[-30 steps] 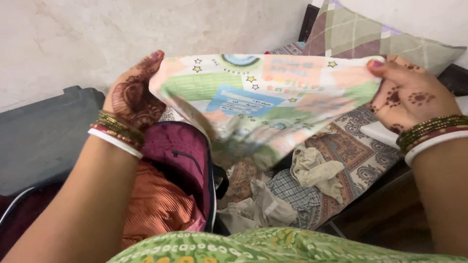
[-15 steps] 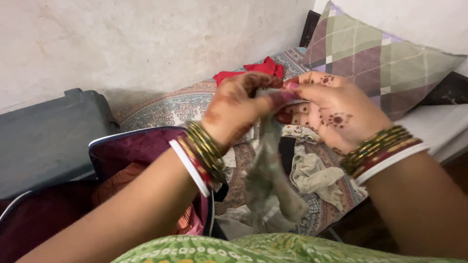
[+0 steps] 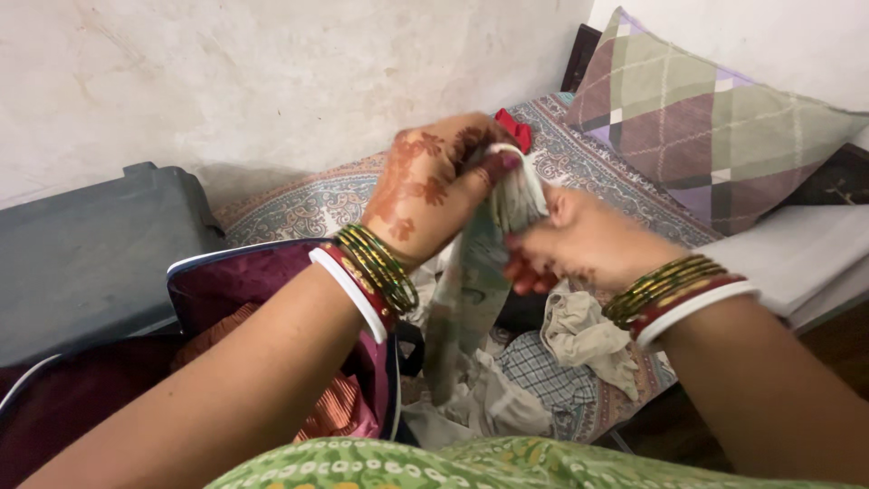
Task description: The person packs several clothes and a diaper into a bag by folding the clothes by hand and placing them inside.
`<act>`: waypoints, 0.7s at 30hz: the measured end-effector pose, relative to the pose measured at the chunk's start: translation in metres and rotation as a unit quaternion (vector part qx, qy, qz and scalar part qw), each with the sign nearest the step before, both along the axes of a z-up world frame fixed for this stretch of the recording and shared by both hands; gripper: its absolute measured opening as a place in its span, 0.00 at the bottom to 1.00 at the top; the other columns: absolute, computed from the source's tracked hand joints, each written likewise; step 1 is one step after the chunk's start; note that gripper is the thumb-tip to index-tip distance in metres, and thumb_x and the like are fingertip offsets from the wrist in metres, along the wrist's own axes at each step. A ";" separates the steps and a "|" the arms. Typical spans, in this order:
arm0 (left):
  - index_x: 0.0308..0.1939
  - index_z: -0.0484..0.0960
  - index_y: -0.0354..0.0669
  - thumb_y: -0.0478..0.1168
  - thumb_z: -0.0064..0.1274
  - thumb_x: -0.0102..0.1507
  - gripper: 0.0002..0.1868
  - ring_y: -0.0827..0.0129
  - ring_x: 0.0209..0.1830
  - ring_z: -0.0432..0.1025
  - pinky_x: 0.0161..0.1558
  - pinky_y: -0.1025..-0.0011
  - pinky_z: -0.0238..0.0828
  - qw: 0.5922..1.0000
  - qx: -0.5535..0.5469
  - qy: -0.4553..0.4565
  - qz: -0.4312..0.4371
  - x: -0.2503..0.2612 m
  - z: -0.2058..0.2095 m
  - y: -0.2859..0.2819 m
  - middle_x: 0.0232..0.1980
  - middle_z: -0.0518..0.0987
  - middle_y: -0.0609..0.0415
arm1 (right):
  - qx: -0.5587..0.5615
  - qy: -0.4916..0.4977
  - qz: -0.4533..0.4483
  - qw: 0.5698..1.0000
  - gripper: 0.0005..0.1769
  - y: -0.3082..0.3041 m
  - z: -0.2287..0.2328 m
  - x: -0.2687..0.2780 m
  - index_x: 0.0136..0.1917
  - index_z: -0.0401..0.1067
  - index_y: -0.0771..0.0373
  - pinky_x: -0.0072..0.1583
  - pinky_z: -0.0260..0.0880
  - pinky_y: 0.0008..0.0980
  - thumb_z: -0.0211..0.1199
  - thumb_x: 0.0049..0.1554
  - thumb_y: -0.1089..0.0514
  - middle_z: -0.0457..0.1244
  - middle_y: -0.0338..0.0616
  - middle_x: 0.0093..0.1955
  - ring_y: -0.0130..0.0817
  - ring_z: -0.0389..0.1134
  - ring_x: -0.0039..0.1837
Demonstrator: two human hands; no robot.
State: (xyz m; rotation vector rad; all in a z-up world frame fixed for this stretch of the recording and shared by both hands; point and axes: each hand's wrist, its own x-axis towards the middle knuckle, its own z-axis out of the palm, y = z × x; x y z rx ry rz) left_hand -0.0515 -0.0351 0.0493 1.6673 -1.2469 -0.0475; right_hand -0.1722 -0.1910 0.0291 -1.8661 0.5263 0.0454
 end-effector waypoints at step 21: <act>0.56 0.77 0.31 0.34 0.53 0.66 0.15 0.65 0.46 0.79 0.50 0.68 0.79 0.836 -0.088 0.453 -0.297 0.052 0.004 0.029 0.48 0.83 0.48 | 0.330 -0.273 -0.064 0.901 0.23 -0.041 -0.001 -0.006 0.48 0.65 0.63 0.60 0.75 0.52 0.73 0.50 0.48 0.69 0.48 0.55 0.43 0.72 0.57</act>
